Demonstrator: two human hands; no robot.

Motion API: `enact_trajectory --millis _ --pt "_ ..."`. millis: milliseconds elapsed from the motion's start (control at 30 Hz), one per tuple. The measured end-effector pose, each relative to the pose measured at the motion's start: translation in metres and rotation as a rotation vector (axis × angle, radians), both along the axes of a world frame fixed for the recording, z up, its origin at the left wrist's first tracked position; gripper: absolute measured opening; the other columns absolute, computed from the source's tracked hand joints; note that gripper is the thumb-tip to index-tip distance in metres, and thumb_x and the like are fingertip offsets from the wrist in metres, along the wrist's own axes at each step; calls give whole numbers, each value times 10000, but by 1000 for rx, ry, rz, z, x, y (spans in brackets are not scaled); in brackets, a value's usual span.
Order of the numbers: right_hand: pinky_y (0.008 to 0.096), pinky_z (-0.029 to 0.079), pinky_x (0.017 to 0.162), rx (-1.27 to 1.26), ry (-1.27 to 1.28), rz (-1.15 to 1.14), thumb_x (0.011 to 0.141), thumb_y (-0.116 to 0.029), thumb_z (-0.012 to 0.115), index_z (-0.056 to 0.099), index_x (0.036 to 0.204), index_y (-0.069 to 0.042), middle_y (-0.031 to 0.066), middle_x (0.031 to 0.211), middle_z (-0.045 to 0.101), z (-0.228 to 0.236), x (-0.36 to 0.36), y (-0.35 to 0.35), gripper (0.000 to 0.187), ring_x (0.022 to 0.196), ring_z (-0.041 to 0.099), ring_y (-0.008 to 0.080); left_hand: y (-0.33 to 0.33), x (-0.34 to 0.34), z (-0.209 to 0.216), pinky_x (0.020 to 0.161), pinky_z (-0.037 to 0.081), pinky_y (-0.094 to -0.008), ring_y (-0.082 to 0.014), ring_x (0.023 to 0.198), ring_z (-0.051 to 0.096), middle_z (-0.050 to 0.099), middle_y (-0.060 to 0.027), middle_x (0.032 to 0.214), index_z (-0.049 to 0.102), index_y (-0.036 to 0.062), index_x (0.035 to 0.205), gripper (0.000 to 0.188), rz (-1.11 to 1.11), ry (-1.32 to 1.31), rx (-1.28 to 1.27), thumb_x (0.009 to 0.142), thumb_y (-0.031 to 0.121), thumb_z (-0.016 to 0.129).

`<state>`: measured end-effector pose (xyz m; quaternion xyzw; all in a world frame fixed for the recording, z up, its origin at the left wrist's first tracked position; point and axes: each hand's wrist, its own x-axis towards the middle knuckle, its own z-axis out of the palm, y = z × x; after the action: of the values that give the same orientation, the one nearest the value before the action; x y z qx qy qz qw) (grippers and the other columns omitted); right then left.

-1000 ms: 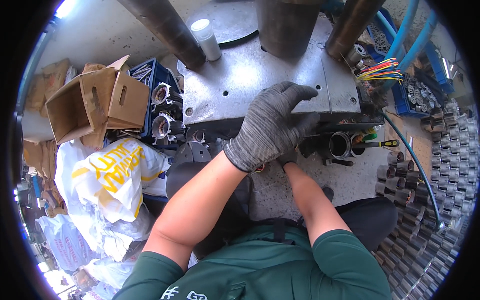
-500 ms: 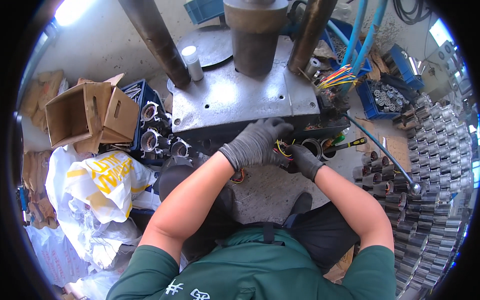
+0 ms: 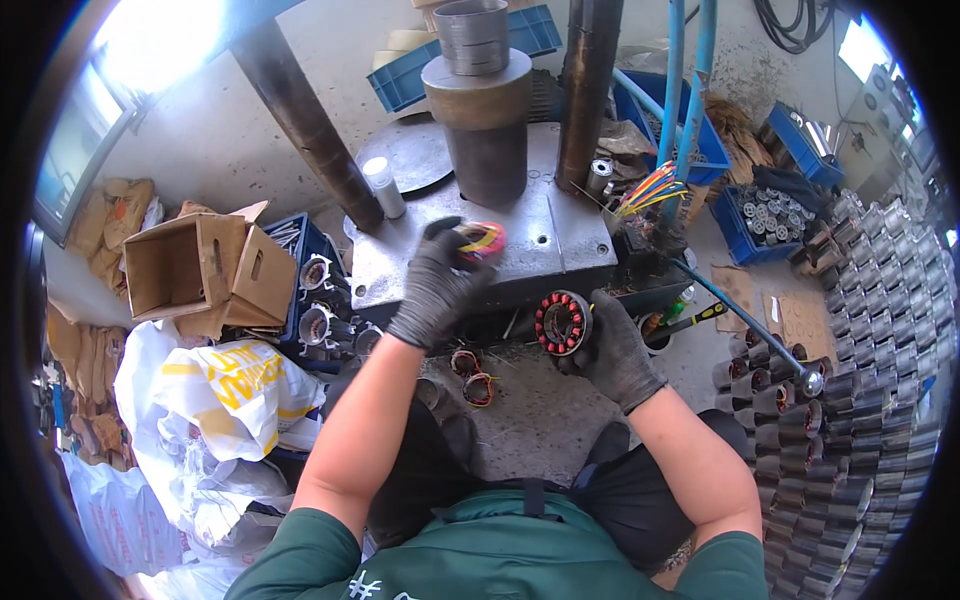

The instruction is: The person is seen using a press machine to insert or assemble components for a motor stator, followed by manually arranging wires.

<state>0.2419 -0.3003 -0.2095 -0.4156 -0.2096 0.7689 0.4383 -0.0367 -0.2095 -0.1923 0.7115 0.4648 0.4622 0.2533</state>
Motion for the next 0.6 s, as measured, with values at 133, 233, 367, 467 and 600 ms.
enact_trajectory --millis 133,233,367,467,600 --pt "396 534 659 148 -93 -88 996 -619 630 726 1201 -180 16 1020 746 13 3 1 494 806 699 185 42 -32 -24 1094 547 -411 -373 1197 665 603 -217 1377 764 -7 1121 491 423 207 12 732 229 948" --pt "398 514 627 -42 98 -157 1004 -600 617 720 1124 -189 -13 944 745 25 9 13 440 640 645 152 55 -42 -31 1096 535 -435 -393 1218 652 633 -214 1341 771 33 1099 439 602 258 48 745 234 934" --pt "378 553 568 12 123 -189 1022 -579 588 711 1113 -178 -21 887 741 36 13 17 429 587 633 124 46 -27 -23 1115 510 -485 -403 1308 588 620 -177 1387 720 92 1215 513 713 339 164 760 202 930" --pt "370 588 538 70 195 -182 1028 -574 577 705 1125 -163 1 937 756 41 11 19 441 623 668 135 24 -4 -12 1161 466 -486 -394 1386 503 550 -178 1467 663 99 1318 620 417 215 344 771 194 939" --pt "408 644 692 88 257 -184 997 -577 632 710 1255 -145 80 1179 777 43 2 22 509 911 763 202 -18 33 -5 1232 410 -518 -419 1461 471 504 -202 1510 528 76 1541 919 -118 46 334 775 326 971"
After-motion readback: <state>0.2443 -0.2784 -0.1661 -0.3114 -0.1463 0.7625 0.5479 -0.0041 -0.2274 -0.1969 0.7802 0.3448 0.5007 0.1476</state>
